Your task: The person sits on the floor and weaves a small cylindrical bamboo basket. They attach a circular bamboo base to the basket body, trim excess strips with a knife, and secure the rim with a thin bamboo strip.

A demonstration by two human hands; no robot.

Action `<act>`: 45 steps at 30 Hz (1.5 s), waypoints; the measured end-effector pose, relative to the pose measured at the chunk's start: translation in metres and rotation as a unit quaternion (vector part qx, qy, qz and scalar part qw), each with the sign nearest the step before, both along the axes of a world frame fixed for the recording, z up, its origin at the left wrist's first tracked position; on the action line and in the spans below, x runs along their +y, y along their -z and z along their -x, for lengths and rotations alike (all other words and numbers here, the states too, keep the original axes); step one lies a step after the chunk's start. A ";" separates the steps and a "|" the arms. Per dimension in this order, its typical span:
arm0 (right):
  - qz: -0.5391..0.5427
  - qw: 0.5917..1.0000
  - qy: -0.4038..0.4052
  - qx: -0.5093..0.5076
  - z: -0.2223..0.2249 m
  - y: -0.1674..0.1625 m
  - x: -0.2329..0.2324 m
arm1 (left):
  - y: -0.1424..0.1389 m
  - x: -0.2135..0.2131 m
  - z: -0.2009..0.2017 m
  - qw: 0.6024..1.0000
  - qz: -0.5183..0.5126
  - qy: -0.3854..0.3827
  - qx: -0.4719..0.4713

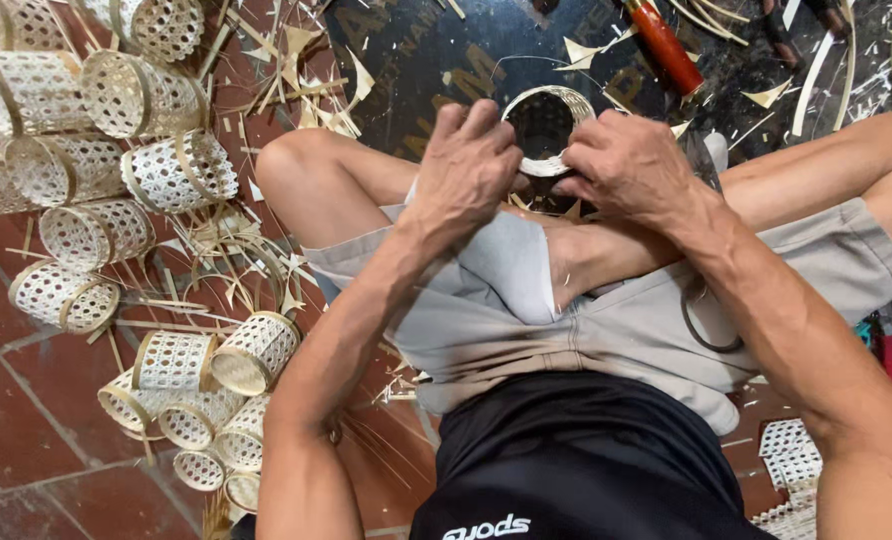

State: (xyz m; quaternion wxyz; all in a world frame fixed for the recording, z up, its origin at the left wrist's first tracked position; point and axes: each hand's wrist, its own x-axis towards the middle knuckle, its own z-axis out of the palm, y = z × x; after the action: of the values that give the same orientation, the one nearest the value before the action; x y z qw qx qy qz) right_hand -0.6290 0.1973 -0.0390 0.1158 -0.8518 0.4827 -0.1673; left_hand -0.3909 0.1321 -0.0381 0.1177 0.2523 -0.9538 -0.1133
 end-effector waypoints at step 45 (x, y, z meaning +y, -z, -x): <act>-0.089 0.959 -0.112 -0.244 0.015 -0.091 -0.029 | -0.056 0.022 -0.019 0.919 -0.296 -0.054 0.256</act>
State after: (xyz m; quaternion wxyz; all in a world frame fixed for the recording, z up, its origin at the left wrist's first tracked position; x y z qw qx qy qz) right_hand -0.6445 0.1679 0.0524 0.3237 -0.8198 0.3544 -0.3124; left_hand -0.3719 0.1536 0.0180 0.2837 0.2894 -0.7987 -0.4448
